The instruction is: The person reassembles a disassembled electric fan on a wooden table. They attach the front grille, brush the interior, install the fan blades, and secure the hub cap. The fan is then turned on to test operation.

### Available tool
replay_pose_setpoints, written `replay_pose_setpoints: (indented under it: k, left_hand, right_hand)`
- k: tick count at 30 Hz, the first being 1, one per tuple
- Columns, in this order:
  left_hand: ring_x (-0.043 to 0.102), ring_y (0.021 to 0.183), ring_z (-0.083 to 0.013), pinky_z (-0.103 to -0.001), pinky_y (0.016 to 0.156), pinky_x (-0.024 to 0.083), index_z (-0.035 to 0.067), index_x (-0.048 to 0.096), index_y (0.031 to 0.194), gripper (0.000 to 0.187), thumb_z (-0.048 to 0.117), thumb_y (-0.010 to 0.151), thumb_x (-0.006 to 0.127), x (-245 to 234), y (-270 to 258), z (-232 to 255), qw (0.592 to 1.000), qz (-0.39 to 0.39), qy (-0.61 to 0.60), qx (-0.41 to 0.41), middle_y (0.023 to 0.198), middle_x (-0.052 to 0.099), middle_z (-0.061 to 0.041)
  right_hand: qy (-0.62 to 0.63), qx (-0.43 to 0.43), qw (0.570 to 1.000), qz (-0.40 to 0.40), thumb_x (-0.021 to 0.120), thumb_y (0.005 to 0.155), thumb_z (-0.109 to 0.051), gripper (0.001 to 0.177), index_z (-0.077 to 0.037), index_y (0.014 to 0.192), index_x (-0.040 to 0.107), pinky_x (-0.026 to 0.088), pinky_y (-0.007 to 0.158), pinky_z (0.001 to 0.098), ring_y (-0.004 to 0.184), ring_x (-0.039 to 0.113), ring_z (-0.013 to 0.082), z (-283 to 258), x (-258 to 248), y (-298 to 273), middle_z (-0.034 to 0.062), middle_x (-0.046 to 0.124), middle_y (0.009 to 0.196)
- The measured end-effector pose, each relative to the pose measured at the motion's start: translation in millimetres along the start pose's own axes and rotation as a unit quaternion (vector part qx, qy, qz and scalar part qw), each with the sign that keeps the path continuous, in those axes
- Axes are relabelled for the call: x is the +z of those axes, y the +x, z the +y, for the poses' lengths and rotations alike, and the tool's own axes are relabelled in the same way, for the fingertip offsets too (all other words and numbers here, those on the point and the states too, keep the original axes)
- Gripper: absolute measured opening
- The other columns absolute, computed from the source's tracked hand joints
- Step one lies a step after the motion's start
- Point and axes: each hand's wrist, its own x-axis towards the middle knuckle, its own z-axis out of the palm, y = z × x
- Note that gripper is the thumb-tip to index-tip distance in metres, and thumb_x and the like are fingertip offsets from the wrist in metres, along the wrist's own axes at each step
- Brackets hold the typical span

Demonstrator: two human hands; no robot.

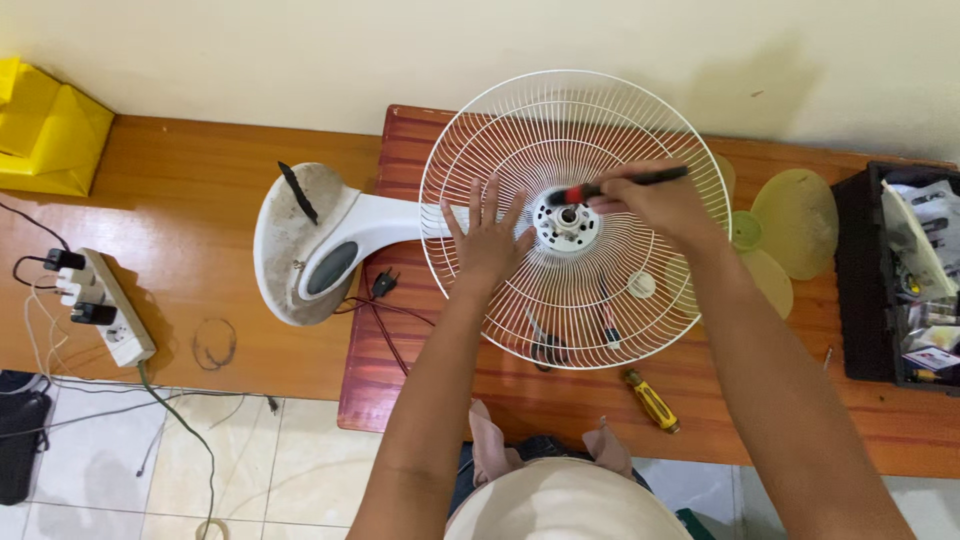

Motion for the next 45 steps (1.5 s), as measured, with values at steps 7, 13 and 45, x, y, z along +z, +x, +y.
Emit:
replay_pose_setpoints:
  k: [7,13,45]
  left_hand:
    - [-0.013,0.156,-0.0278,-0.073,0.114,-0.016,0.038,0.025,0.16,0.069,0.066,0.098,0.04,1.6,-0.4,-2.4,1.0,0.018,-0.01,0.0,0.172,0.0,-0.003]
    - [-0.002,0.158,-0.0327,-0.076,0.116,-0.009,0.033,0.036,0.158,0.064,0.057,0.1,0.046,12.9,-6.6,5.7,0.993,0.117,0.004,0.0,0.172,0.012,-0.008]
    - [-0.014,0.157,-0.0379,-0.09,0.104,-0.005,0.018,0.018,0.164,0.15,0.082,0.044,0.083,-29.5,-60.6,50.5,0.993,-0.075,-0.001,0.09,0.173,-0.001,-0.014]
  right_hand:
    - [0.047,0.113,0.988,-0.094,0.067,0.09,0.002,0.01,0.006,0.095,0.075,0.067,0.07,0.0298,0.075,0.078,0.0222,2.0,7.5,35.0,0.0191,0.077,0.091]
    - [0.054,0.019,0.995,-0.083,0.065,0.09,0.004,0.013,0.002,0.099,0.074,0.065,0.078,0.0276,0.085,0.077,0.0188,30.8,28.5,61.9,0.0119,0.077,0.098]
    - [0.029,-0.067,0.986,-0.148,0.066,0.097,-0.001,0.015,0.003,0.11,0.073,0.063,0.082,0.0275,0.091,0.078,0.0184,-28.6,116.2,88.0,0.0183,0.076,0.104]
